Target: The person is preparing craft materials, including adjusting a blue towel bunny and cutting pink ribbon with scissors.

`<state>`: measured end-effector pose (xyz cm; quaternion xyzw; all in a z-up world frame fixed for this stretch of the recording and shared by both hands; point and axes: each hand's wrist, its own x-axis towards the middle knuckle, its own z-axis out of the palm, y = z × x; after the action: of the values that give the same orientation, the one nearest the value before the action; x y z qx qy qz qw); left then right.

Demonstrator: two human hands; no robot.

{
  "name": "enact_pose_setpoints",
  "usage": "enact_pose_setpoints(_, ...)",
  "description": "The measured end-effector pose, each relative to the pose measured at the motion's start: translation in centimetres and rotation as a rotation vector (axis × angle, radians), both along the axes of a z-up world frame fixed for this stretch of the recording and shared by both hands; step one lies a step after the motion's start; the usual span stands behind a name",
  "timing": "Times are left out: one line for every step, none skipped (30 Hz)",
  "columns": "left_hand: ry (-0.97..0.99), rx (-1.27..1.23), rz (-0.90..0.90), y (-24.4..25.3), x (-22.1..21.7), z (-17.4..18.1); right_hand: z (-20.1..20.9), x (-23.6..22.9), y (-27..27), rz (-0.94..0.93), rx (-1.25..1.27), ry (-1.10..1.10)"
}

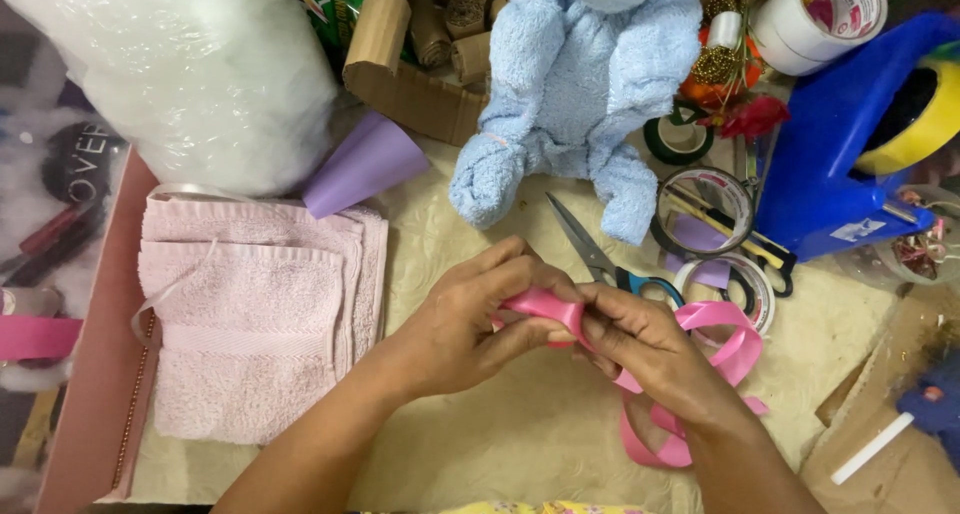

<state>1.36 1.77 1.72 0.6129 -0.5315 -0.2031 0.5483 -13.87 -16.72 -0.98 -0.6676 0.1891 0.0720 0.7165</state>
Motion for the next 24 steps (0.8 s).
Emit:
enact_pose_setpoints(-0.001, -0.001, 0.004, 0.0, 0.0, -0.1, -0.1, -0.1, 0.0, 0.004, -0.001, -0.001)
enact_pose_setpoints(0.038, -0.044, 0.04, -0.1, 0.0, -0.1, -0.1, -0.1, -0.1, -0.003, 0.026, -0.049)
enact_pose_setpoints(0.077, -0.087, 0.076, -0.1, -0.1, -0.2, -0.2, -0.3, -0.1, -0.01, 0.052, -0.096)
enact_pose_setpoints(0.076, -0.089, 0.075, -0.2, -0.2, -0.5, -0.1, -0.2, -0.1, -0.01, 0.051, -0.097)
enact_pose_setpoints(0.141, -0.104, 0.111, -0.2, -0.3, -0.8, 0.0, -0.2, -0.2, 0.025, 0.082, -0.109)
enact_pose_setpoints(0.205, -0.119, 0.145, -0.3, -0.5, -1.1, 0.0, -0.2, -0.2, 0.059, 0.112, -0.122)
enact_pose_setpoints(0.204, -0.121, 0.144, -0.4, -0.9, -1.5, -0.8, -0.6, -0.2, 0.058, 0.11, -0.123)
enact_pose_setpoints(0.376, -0.161, 0.129, -0.5, -1.2, -1.9, -1.6, -0.9, -0.2, 0.01, 0.204, -0.105)
enact_pose_setpoints(0.547, -0.199, 0.113, -0.6, -1.6, -2.2, -2.4, -1.2, -0.2, -0.039, 0.297, -0.086)
enact_pose_setpoints(0.546, -0.201, 0.113, -0.6, -1.6, -2.2, -1.9, -1.1, -0.1, -0.038, 0.295, -0.087)
enact_pose_setpoints(0.561, -0.176, 0.108, -0.7, -1.6, -2.2, -1.4, -1.0, 0.0, 0.0, 0.248, -0.13)
enact_pose_setpoints(0.577, -0.149, 0.106, -0.7, -1.6, -2.1, -0.9, -0.9, 0.0, 0.04, 0.202, -0.171)
enact_pose_setpoints(0.575, -0.151, 0.11, -0.6, -1.2, -1.6, -0.9, -0.8, 0.0, 0.044, 0.203, -0.172)
enact_pose_setpoints(0.28, -0.107, 0.126, -0.4, -0.7, -1.0, -0.8, -0.8, -0.1, 0.06, 0.158, -0.136)
enact_pose_setpoints(-0.014, -0.061, 0.139, -0.3, -0.3, -0.4, -0.8, -0.8, -0.2, 0.077, 0.113, -0.101)
enact_pose_setpoints(-0.014, -0.062, 0.137, -0.3, -0.3, -0.4, -1.1, -0.9, -0.3, 0.075, 0.111, -0.101)
enact_pose_setpoints(-0.068, -0.053, 0.101, -0.2, -0.3, -0.4, -1.4, -0.9, -0.4, 0.087, 0.092, -0.089)
enact_pose_setpoints(-0.121, -0.045, 0.067, -0.2, -0.3, -0.4, -1.7, -1.0, -0.5, 0.101, 0.072, -0.076)
enact_pose_setpoints(-0.12, -0.046, 0.066, -0.4, -0.4, -0.7, -1.7, -0.9, -0.6, 0.1, 0.071, -0.075)
enact_pose_setpoints(-0.017, -0.074, 0.093, -0.5, -0.6, -0.9, -1.7, -0.8, -0.6, 0.084, 0.081, -0.108)
enact_pose_setpoints(0.085, -0.102, 0.12, -0.6, -0.7, -1.1, -1.7, -0.7, -0.6, 0.068, 0.092, -0.141)
enact_pose_setpoints(0.086, -0.102, 0.12, -0.7, -0.9, -1.5, -1.7, -0.6, -0.6, 0.067, 0.092, -0.14)
enact_pose_setpoints(0.262, -0.099, 0.149, -0.7, -1.1, -1.8, -1.6, -0.5, -0.6, 0.06, 0.051, -0.141)
enact_pose_setpoints(0.437, -0.096, 0.174, -0.8, -1.2, -2.2, -1.5, -0.4, -0.6, 0.05, 0.008, -0.144)
